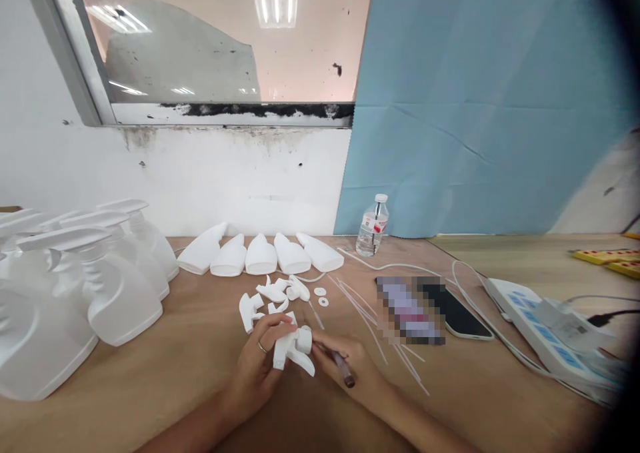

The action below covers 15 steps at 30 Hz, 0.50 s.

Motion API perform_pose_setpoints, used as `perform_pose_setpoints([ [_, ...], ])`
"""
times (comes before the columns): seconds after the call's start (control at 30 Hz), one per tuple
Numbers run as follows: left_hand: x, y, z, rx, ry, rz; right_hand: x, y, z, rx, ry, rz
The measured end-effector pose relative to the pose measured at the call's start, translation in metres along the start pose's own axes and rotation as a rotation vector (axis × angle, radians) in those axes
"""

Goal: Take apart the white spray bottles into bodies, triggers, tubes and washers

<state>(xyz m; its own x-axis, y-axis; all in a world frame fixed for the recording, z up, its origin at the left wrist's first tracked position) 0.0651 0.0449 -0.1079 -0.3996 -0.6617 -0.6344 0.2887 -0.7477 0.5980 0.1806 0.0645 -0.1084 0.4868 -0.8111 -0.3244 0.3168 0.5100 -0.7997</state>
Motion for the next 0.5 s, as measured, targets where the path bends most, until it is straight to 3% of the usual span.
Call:
perform_pose_setpoints([
  [0.33, 0.000, 0.004, 0.005, 0.034, 0.043, -0.022, 0.001, -0.014, 0.002, 0.070, 0.011, 0.135],
  [0.5, 0.001, 0.005, 0.006, 0.050, 0.049, -0.017, 0.001, -0.017, 0.003, 0.062, 0.023, 0.119],
])
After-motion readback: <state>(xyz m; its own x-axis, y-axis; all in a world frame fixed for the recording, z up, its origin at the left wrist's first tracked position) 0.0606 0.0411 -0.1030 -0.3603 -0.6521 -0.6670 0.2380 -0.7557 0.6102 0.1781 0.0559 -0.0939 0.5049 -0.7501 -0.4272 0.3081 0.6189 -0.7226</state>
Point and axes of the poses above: each hand's wrist, its own x-axis away from the middle knuckle, its own z-axis out of the back of the hand, y = z × x, the point moved 10 cm from there along -x, towards the middle knuckle, and after that the axes turned 1 degree about z, right-handed, at the moved point
